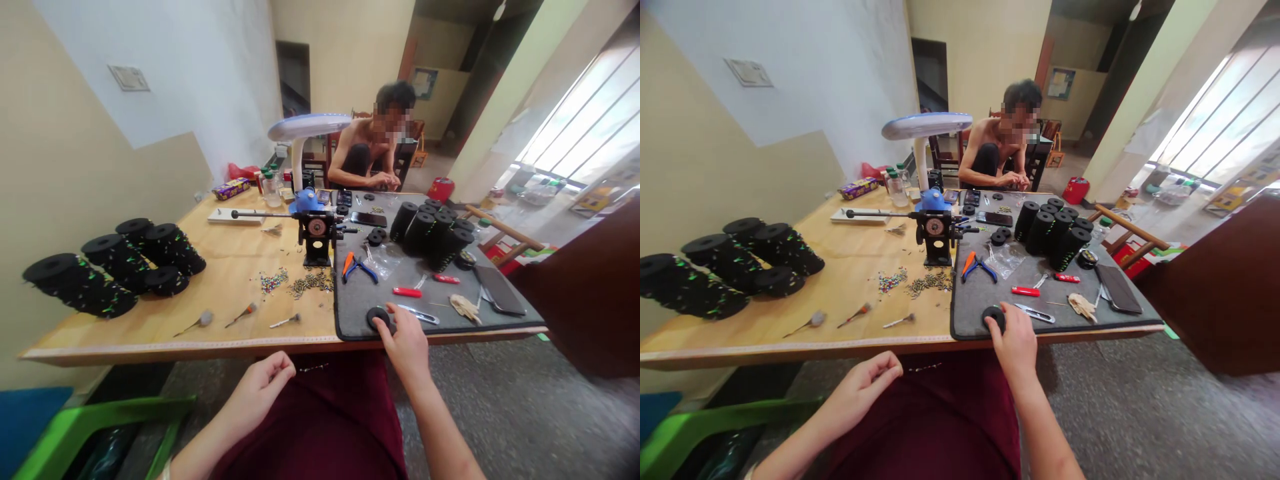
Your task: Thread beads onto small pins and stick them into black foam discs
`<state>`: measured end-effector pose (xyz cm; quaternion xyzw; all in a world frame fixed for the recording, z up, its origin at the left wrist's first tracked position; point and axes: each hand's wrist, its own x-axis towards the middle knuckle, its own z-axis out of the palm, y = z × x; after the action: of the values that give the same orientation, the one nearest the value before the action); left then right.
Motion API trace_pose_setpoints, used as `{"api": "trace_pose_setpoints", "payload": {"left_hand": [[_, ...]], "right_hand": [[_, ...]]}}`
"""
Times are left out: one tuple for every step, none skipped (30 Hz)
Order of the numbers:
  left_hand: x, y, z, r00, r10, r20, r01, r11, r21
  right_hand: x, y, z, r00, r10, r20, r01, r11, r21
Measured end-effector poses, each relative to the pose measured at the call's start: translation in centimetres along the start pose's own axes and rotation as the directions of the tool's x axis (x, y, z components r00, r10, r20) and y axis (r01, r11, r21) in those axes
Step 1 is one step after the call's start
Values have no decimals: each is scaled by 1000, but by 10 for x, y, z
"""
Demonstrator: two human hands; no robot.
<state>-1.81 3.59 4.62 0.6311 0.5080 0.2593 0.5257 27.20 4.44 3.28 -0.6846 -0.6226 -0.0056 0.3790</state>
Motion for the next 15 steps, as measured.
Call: {"api": "trace_pose_setpoints", "payload": {"left_hand": [[-1,-7,1,1000,-13,11,12,998,63],[-2,-15,1,999,-25,25,22,992,126],[-3,-23,2,999,-33,39,25,983,184],[-4,-31,4,998,-33,51,20,972,236],[-5,-38,5,997,-33,69,11,957,291],[-5,-45,6,996,-32,82,1,937,349],[-6,-49,8,995,-34,92,-6,913,408],[-6,-53,8,995,-40,96,-8,886,463],[-6,-53,9,995,-45,87,-5,863,505],[-6,-52,9,997,-40,70,-2,851,525],[-6,-48,10,999,-22,45,-4,857,515],[-5,-42,10,1000,9,16,-15,882,472],[-5,-33,10,998,54,-11,-45,918,394],[-5,-23,11,994,101,-36,-87,954,288],[-4,-12,12,988,142,-56,-131,977,166]], "right_hand": [[1,7,0,1000,17,-20,-19,997,-78],[2,11,1,1000,20,-16,-22,992,-128],[2,15,2,1000,18,3,-17,988,-150],[3,16,3,999,16,33,-11,989,-147],[3,16,4,998,23,66,-15,992,-123],[4,16,5,994,48,94,-40,996,-85],[5,14,6,989,85,120,-82,996,-30],[5,12,6,981,123,149,-131,990,50],[5,9,6,970,153,186,-184,970,159],[5,4,5,956,170,237,-237,926,295],[4,-2,5,940,167,298,-291,850,440],[3,-10,4,920,146,365,-346,742,575],[1,-20,4,893,123,433,-411,616,673],[-2,-30,4,866,105,489,-473,495,729],[-5,-41,5,837,88,540,-529,385,756]]}}
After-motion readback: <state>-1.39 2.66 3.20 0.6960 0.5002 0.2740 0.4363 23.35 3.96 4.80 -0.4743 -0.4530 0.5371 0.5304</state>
